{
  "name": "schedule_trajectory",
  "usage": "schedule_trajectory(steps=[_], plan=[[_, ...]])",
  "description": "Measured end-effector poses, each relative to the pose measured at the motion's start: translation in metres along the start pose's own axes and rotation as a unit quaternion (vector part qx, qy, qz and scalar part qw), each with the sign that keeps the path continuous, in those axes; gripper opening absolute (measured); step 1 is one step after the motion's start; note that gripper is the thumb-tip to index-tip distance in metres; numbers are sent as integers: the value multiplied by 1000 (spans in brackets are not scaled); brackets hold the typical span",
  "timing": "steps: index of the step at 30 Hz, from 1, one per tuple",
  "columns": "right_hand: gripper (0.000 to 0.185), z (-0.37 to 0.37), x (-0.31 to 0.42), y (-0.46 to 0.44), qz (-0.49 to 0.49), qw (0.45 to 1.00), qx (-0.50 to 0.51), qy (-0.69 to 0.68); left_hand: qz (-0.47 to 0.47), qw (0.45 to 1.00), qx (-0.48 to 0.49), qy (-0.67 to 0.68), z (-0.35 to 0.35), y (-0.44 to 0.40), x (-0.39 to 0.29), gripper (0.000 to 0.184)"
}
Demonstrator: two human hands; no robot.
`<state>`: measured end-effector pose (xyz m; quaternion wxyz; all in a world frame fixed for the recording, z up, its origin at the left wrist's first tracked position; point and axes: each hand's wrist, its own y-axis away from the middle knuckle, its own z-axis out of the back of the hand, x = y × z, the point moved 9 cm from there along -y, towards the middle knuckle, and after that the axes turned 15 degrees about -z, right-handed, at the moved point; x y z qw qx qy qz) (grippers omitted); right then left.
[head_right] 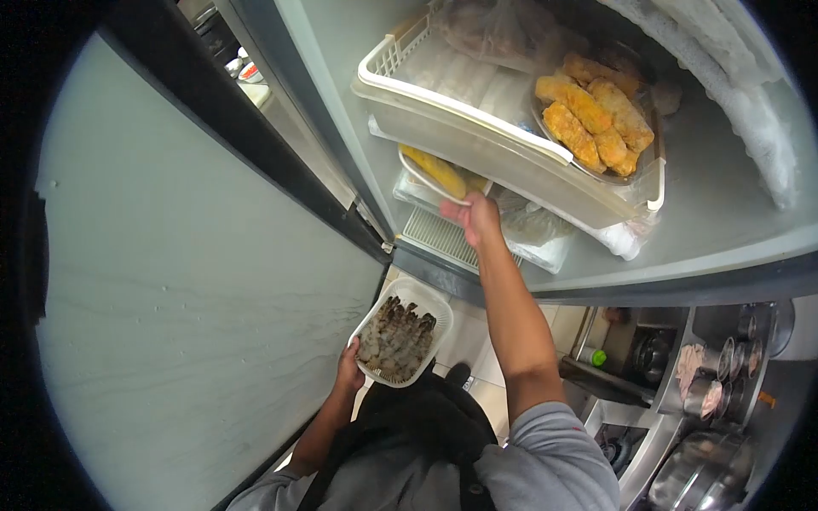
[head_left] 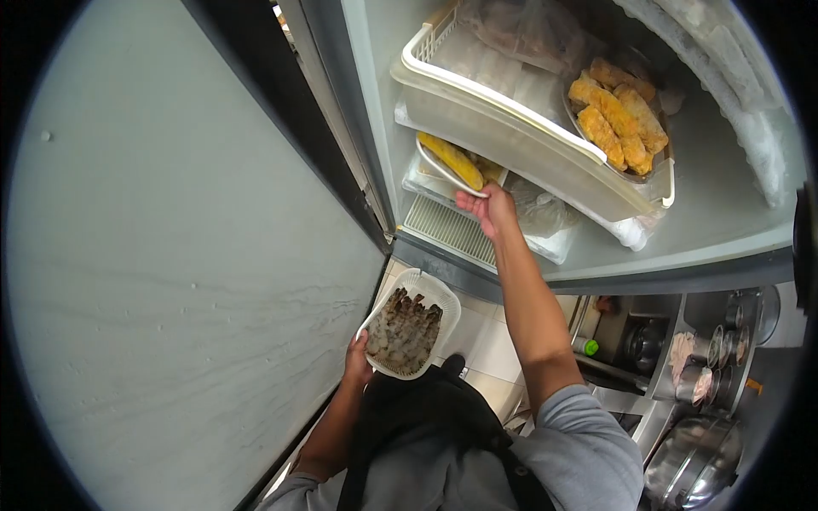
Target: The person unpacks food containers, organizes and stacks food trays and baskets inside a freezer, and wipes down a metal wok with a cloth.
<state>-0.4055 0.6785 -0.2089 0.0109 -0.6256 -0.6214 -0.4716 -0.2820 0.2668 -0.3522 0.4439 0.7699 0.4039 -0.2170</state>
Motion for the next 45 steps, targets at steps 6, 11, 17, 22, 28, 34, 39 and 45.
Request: schedule_trajectory(steps=[6,11,17,22,28,34,39,45], plan=[[37,6,-44,122,12,998,-51,45,-13,1000,-6,0,31,-1,29,42],[41,40,-123,207,-127,990,-3,53,15,999,-17,32,50,18,50,41],[39,102,-218,208,-219,975,-38,13,20,999,-24,33,118,29,104,46],[33,165,-266,113,-174,979,-97,52,20,998,-53,20,141,60,110,52],[28,219,-297,-41,-131,984,-120,25,24,996,-83,24,144,73,102,53],[21,209,-281,-137,-83,991,-103,1,17,996,-51,65,131,49,101,55],[40,201,-257,-129,-35,989,-132,50,0,995,-17,101,96,7,100,57],[69,200,-280,-31,-124,990,-57,18,-1,988,8,153,18,-73,100,52]])
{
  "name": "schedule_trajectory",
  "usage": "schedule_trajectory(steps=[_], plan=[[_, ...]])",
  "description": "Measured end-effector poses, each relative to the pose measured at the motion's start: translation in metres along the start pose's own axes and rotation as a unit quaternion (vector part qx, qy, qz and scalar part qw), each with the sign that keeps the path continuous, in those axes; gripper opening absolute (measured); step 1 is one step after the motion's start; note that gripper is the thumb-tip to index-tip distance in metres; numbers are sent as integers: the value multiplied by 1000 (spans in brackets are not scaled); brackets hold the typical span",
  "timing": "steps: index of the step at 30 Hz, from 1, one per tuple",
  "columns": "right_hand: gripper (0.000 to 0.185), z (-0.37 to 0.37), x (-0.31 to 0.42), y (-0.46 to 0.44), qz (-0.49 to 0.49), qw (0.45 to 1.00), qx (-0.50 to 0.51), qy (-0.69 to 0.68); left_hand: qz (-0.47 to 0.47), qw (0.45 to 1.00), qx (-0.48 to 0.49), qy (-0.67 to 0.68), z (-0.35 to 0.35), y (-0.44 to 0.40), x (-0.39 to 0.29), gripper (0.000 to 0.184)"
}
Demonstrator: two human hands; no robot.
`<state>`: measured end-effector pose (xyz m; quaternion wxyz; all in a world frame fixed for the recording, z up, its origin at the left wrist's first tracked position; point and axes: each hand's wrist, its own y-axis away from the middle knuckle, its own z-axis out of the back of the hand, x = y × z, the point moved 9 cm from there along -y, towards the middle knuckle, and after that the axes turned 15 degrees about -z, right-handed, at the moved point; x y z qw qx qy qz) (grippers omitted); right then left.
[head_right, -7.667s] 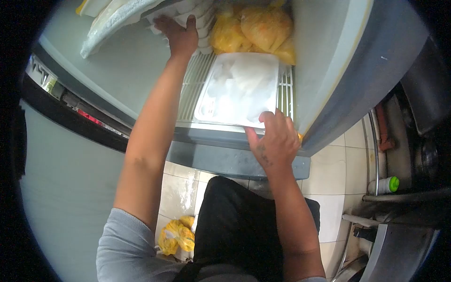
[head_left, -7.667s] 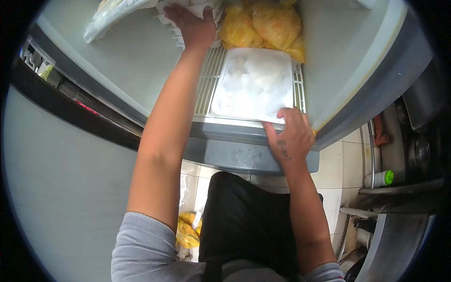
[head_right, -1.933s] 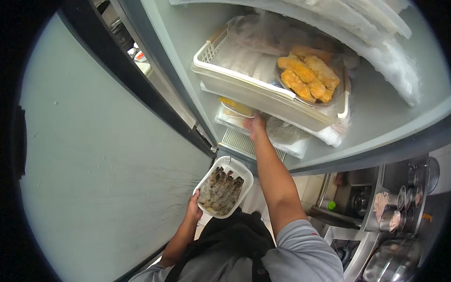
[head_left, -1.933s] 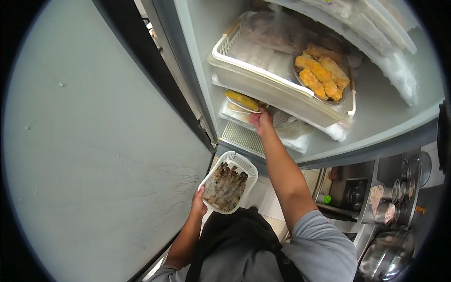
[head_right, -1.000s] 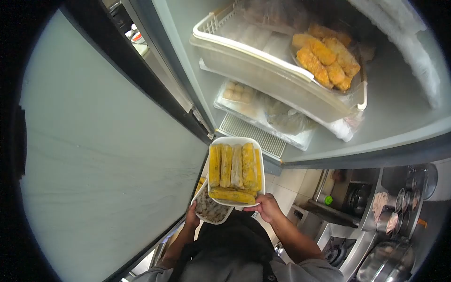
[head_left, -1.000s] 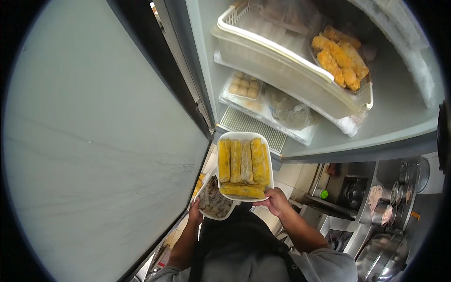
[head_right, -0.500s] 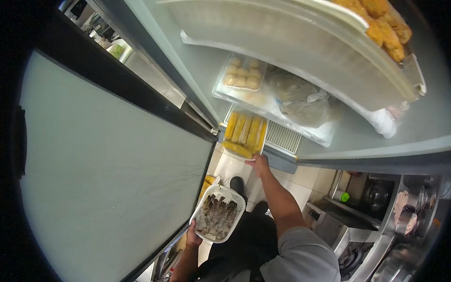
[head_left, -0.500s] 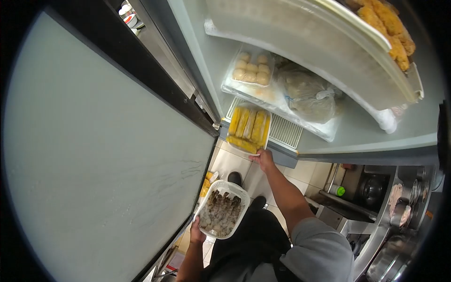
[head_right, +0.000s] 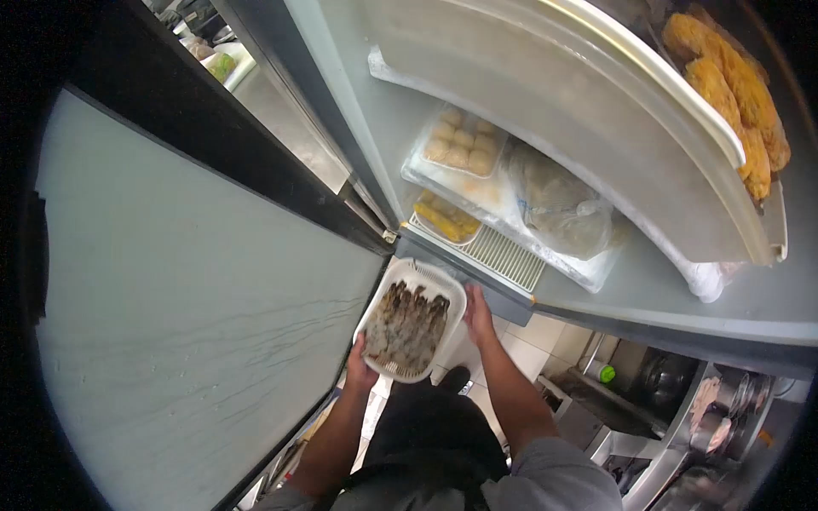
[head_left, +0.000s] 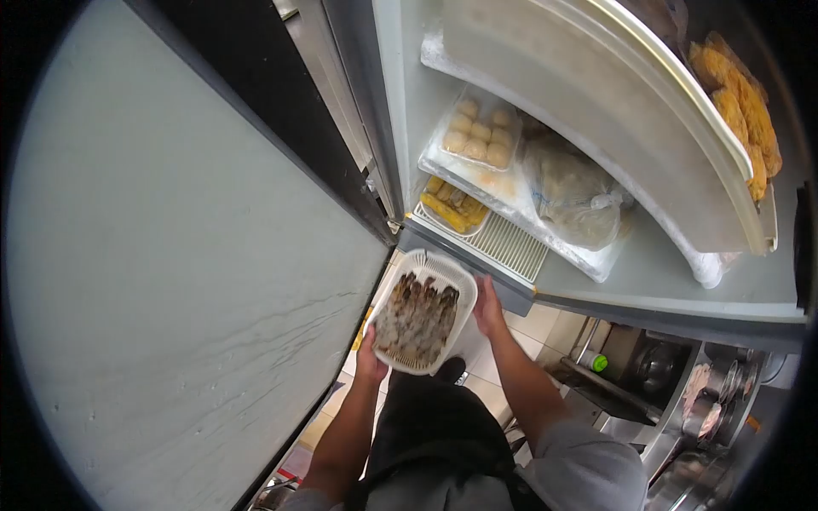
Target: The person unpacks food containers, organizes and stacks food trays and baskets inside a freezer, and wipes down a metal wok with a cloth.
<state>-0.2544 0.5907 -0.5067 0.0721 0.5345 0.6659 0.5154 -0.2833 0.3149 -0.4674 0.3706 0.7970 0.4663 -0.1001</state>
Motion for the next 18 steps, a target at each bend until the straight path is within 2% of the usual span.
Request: schedule_trajectory(steps=[2,5,7,9,11,14,16,18], plan=[[75,9,-27,32,-40,997,10,65,8,1000,-11,9,-28,-37,11,51],[77,47,-77,63,-94,987,-53,118,-5,1000,8,13,-68,-107,29,49],[77,74,-96,87,-100,983,-78,133,-43,998,31,14,-96,-157,37,48],[75,96,-101,115,-102,977,-105,156,-22,998,44,44,-121,-206,53,48],[72,128,-105,141,-105,972,-146,150,-44,996,68,42,-153,-245,56,49],[65,175,-105,183,-105,958,-220,150,-82,993,-47,-67,-192,-244,36,46],[57,213,-118,208,-95,951,-262,134,-142,982,-109,-61,-180,-268,47,51],[53,239,-132,228,-108,942,-289,130,-202,920,-194,-273,-168,-267,39,47]])
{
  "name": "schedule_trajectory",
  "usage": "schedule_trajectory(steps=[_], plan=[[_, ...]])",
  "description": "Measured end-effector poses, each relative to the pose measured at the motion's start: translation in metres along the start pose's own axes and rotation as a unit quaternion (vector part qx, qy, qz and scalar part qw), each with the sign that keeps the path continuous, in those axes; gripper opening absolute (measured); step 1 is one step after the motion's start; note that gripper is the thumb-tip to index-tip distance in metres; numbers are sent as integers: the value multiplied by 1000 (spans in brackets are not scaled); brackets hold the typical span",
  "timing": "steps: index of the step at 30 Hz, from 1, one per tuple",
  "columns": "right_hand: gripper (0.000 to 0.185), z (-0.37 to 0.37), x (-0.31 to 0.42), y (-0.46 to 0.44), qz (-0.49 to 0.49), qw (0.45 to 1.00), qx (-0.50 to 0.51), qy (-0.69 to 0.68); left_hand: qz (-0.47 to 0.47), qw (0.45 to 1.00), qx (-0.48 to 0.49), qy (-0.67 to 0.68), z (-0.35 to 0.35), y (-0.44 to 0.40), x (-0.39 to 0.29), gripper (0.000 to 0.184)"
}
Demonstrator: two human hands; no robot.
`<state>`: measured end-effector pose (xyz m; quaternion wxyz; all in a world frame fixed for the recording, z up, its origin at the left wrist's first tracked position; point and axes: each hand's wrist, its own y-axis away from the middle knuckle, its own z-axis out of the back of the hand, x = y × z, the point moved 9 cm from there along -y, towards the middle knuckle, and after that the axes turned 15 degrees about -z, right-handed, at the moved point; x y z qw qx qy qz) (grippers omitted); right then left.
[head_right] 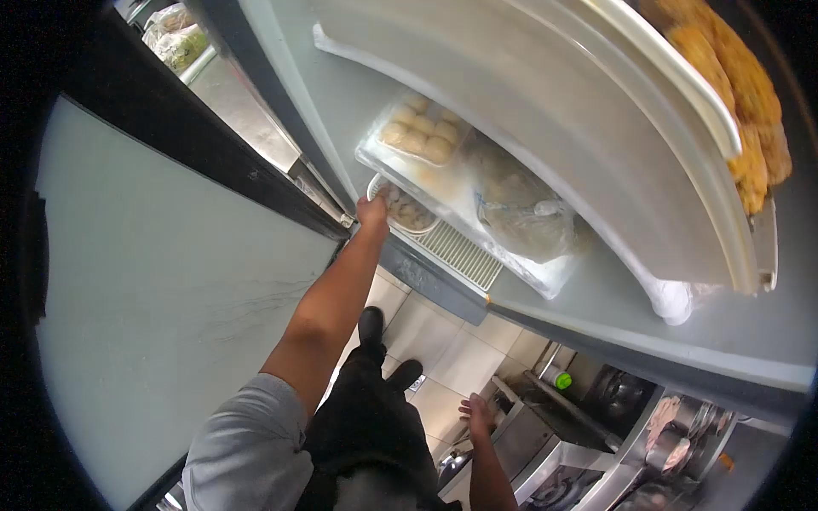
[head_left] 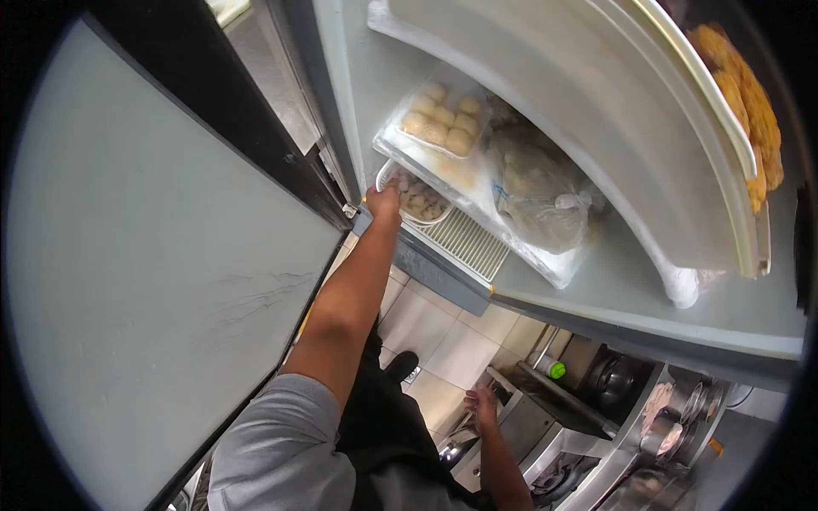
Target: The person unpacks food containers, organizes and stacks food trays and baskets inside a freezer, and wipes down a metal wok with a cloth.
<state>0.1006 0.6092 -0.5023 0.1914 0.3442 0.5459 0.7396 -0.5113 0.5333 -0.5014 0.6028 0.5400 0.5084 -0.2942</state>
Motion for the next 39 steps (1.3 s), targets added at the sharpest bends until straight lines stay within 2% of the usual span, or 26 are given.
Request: schedule_trajectory(steps=[1,3,4,5,6,8,10,13,14,17,18,21,24,26,28,29,30,31,32,33,34,35,36,37,39], plan=[[51,8,-12,-1,-9,1000,-12,-2,-45,992,-31,-109,5,-2,-5,45],[47,13,-33,1,-16,1000,-9,4,-49,985,-9,-163,1,-15,11,63],[45,14,-40,1,-18,1000,-8,7,-32,989,2,-148,-3,-17,19,69],[43,15,-46,0,-22,1000,-8,11,-14,991,14,-133,-6,-11,16,75],[43,13,-53,0,-28,1000,-6,3,-12,983,17,-184,-3,4,-14,82],[43,4,-63,0,-19,1000,13,13,-20,979,20,-203,-7,-13,1,83],[44,-5,-73,4,-22,999,18,27,-7,977,39,-210,-9,5,-21,83],[45,-16,-72,6,-18,998,8,54,-50,954,29,-294,-18,-33,11,81],[45,-16,-72,8,-7,998,4,60,-79,942,12,-325,-18,-17,-13,78],[44,-11,-72,8,3,998,0,65,-28,984,11,-177,-12,-23,10,73],[43,-8,-73,5,0,998,4,60,-22,979,-14,-203,-4,-19,8,65],[37,-3,-73,4,6,998,2,55,77,995,46,-37,-1,16,2,55],[32,2,-74,0,12,998,3,64,100,993,66,19,15,28,10,43],[31,0,-75,-7,14,997,12,81,22,999,44,-13,48,43,12,33],[31,-2,-73,-8,22,994,21,102,-78,992,91,-47,89,71,18,25],[33,-2,-67,-6,36,990,9,134,-78,990,107,-51,118,93,23,20],[35,-4,-57,-3,49,985,-3,165,-62,978,158,-118,153,108,40,18],[37,-8,-48,6,61,979,-15,194,-34,953,216,-211,196,130,54,30],[41,-12,-37,11,106,967,-11,232,26,950,221,-220,249,145,72,30],[46,-15,-27,12,149,952,-8,268,124,929,226,-265,304,167,77,32],[54,-14,-22,4,148,929,-30,337,221,933,134,-252,362,195,68,34],[57,-17,-21,-7,395,856,-7,332,278,931,62,-227,409,220,49,36],[55,-15,-11,-8,294,871,-34,393,290,930,18,-225,450,240,25,33],[52,-11,2,-3,236,918,-9,318,286,934,9,-214,479,259,-5,36],[46,-11,31,34,232,929,15,287,241,953,-16,-183,531,275,-46,40]])
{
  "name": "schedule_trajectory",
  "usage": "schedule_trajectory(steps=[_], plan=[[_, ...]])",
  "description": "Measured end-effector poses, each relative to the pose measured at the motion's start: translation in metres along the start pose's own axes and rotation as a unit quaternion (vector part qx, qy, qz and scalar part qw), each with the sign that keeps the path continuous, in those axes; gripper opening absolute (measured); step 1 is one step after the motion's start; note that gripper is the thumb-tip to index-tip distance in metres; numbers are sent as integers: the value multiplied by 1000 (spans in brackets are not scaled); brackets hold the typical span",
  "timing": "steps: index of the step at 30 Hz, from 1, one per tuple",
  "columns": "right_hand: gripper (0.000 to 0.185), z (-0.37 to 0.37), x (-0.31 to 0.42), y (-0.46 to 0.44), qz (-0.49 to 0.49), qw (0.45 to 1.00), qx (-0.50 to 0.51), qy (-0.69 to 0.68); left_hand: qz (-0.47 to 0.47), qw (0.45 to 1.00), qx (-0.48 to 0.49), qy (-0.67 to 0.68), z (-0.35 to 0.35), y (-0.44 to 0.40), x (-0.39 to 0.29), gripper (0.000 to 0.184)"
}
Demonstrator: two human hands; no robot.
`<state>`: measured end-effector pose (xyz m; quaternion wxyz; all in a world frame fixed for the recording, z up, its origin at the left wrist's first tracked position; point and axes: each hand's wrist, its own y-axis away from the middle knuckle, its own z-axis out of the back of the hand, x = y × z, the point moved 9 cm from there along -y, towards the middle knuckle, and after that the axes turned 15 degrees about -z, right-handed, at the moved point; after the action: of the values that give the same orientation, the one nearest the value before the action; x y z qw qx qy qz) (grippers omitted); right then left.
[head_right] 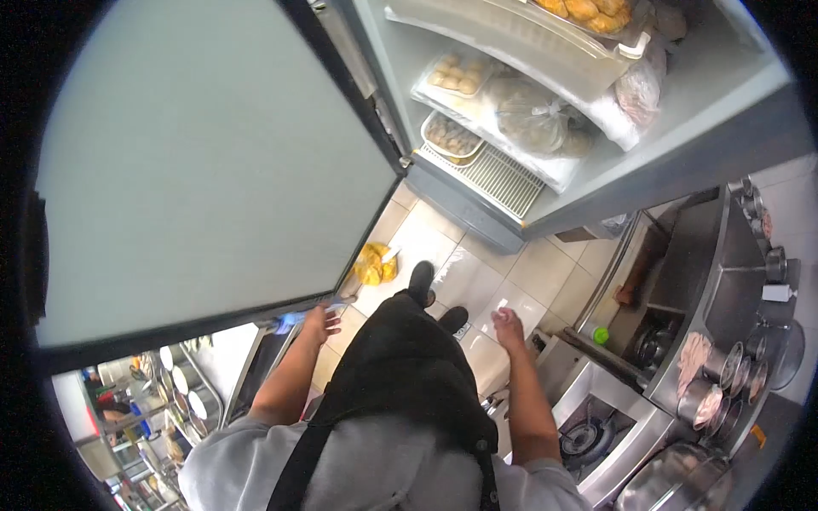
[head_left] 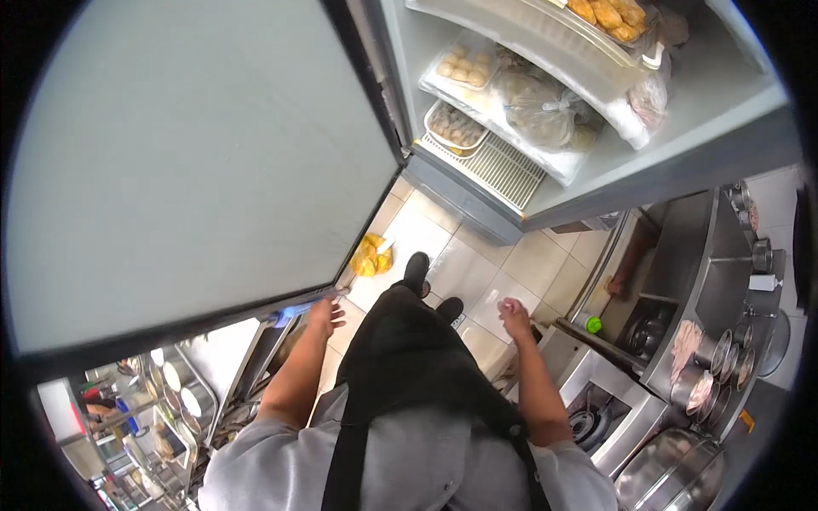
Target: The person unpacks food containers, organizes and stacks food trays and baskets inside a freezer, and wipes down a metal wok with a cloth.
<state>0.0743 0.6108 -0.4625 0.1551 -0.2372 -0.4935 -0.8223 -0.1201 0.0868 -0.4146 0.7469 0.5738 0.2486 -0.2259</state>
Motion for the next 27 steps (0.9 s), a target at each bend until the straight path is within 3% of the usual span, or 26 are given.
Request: schedule_trajectory(steps=[3,6,8,10,11,14,16,17,18,19,20,21,22,23,25,26,27], plan=[[43,23,16,-6,-5,999,-24,22,-182,972,-147,-35,63,73,-84,53],[42,26,32,9,-7,1000,-23,15,-439,867,-228,-61,111,90,-136,63],[41,18,48,22,15,1000,-16,7,-414,891,-186,-18,112,97,-153,64],[41,9,66,37,34,999,-4,-2,-432,889,-135,-68,104,113,-171,62],[42,-1,75,50,38,999,6,-5,-374,882,-228,-172,114,134,-174,61],[44,-33,99,86,62,997,26,46,-405,842,-258,-244,143,149,-186,62],[46,-64,114,110,80,991,43,94,-450,832,-251,-208,161,155,-200,67],[47,-81,120,122,89,988,52,116,-522,831,-172,-81,159,155,-208,70],[47,-99,127,136,98,984,62,138,-557,817,-101,-108,154,158,-222,71],[48,-117,135,150,111,981,71,144,-570,792,-126,-177,160,125,-210,68],[48,-137,150,171,139,974,73,161,-603,776,-109,-149,158,148,-224,64],[48,-155,165,193,164,968,74,177,-515,832,-100,-178,161,149,-216,60],[47,-170,173,211,188,960,75,194,-584,788,-100,-166,159,165,-217,59],[58,-190,167,208,178,965,106,162,-551,815,-58,-170,155,183,-214,60],[71,-213,190,252,200,967,77,139,-582,782,32,-219,136,198,-192,62],[78,-222,200,270,210,968,64,125,-662,715,35,-222,130,220,-179,64],[95,-232,204,279,219,968,75,101,-667,691,114,-254,115,223,-158,67]])
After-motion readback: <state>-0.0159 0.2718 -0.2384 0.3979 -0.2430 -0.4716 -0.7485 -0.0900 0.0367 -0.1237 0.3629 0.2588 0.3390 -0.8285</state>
